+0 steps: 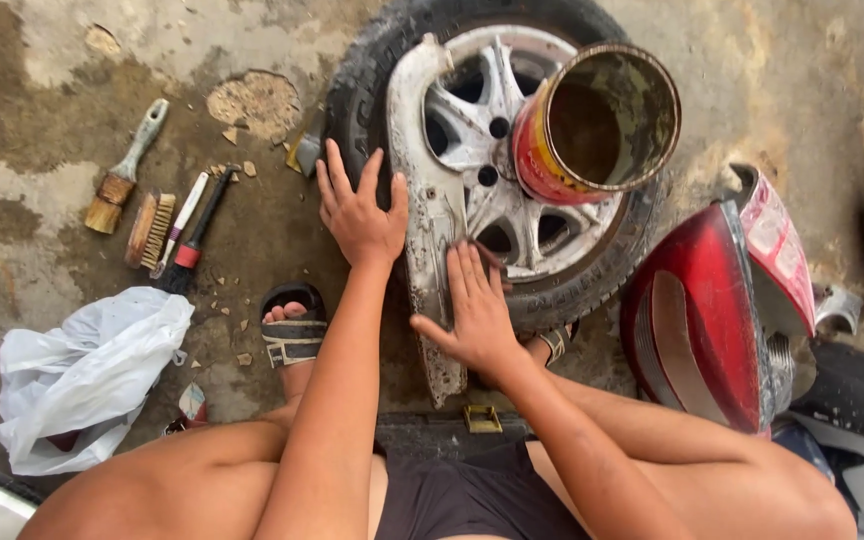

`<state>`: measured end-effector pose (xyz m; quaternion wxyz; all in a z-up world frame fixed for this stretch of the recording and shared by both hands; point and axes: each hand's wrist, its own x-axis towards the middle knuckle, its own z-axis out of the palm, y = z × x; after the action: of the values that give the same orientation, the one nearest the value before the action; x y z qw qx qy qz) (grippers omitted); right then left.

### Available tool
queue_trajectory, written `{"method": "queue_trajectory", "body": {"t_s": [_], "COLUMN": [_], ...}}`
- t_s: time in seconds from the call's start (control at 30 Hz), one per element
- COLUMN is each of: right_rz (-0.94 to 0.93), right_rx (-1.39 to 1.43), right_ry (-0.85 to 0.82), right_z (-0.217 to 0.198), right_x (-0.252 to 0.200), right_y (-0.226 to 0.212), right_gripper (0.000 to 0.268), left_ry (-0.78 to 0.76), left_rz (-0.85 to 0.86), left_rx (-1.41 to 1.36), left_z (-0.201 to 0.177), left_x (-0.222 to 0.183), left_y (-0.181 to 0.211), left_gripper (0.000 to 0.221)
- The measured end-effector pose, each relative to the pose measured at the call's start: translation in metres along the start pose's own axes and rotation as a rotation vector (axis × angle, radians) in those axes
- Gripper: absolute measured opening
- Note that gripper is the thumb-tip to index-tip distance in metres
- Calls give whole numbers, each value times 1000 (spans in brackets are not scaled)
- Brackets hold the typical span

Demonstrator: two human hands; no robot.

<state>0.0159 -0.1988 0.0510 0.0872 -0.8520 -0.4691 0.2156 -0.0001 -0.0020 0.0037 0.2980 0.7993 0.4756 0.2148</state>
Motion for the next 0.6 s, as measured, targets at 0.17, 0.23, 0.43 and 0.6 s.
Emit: {"method": "queue_trajectory", "body": {"t_s": [0.17,0.23,0.43,0.6], "right_rz": [42,33,62,93], "right_rx": [-12,-28,70,59], "right_ry": [9,46,-31,-132], "right_z": [-22,-20,-18,-10], "right_x": [71,80,19,-16], "right_y": [5,11,-6,-18], "right_gripper": [116,112,112,114], "left_ry": [-18,-12,-22,12], "left_rz": [12,24,16,15], "left_rx": [48,41,24,2], "left_z": [1,1,0,-1], "left_x": [3,2,1,1], "left_y": [-5,-7,-6,-4], "left_gripper": [41,41,42,40]}}
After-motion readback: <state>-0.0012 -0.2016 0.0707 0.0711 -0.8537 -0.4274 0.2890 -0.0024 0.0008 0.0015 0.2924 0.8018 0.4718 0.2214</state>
